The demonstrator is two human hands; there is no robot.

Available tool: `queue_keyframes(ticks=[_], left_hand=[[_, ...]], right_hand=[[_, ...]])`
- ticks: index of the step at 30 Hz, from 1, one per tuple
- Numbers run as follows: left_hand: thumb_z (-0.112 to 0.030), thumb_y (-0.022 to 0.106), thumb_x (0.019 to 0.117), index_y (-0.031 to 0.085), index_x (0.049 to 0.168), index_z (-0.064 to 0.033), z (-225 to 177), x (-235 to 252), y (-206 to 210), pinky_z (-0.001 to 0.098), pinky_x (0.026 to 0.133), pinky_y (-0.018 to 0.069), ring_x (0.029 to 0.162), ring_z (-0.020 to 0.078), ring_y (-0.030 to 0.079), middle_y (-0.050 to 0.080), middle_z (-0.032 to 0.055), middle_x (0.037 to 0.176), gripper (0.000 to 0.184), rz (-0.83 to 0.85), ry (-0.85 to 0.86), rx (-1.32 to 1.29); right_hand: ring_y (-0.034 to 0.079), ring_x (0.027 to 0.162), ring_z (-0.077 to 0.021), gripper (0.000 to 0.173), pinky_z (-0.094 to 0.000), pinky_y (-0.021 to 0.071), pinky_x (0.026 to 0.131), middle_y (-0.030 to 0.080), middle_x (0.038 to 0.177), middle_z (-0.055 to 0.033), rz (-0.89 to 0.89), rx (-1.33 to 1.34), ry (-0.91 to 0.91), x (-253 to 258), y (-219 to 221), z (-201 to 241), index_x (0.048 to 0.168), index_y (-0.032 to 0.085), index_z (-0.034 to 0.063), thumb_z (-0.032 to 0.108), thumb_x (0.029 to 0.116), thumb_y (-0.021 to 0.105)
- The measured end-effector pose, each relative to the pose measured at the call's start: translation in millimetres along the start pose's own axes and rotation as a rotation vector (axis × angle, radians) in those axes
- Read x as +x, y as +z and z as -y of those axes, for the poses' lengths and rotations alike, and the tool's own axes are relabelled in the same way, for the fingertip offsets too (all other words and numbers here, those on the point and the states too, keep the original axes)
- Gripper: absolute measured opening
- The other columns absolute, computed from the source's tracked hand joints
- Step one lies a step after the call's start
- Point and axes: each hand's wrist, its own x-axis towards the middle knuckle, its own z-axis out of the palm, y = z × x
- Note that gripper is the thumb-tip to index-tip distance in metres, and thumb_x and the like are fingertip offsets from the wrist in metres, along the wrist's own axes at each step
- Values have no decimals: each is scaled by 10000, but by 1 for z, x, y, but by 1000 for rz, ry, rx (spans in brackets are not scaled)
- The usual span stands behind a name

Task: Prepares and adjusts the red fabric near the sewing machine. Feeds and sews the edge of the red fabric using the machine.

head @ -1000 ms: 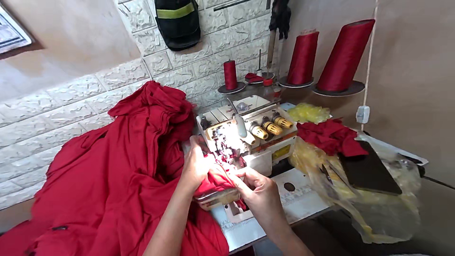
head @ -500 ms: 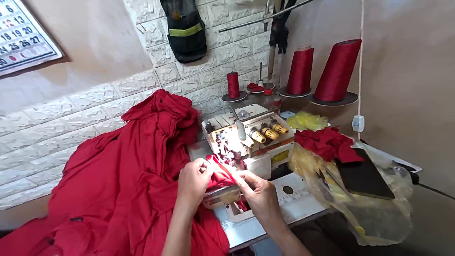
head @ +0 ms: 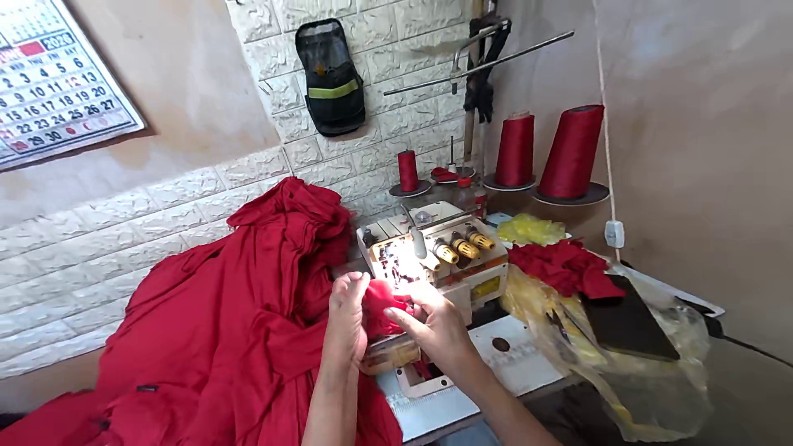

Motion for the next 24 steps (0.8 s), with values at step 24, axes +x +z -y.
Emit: queue_keyframes(ticks=[24], left_hand=[[-233, 527, 1068, 649, 1070, -44, -36, -4, -28, 292, 746, 605, 773, 94, 737, 755, 4, 840, 225, 72, 368, 794]], right_hand=[[615, 663, 6, 211, -161, 490, 578, 713, 866, 39, 121, 804, -9, 6, -16, 3, 1119, 543, 55, -1, 934, 627]])
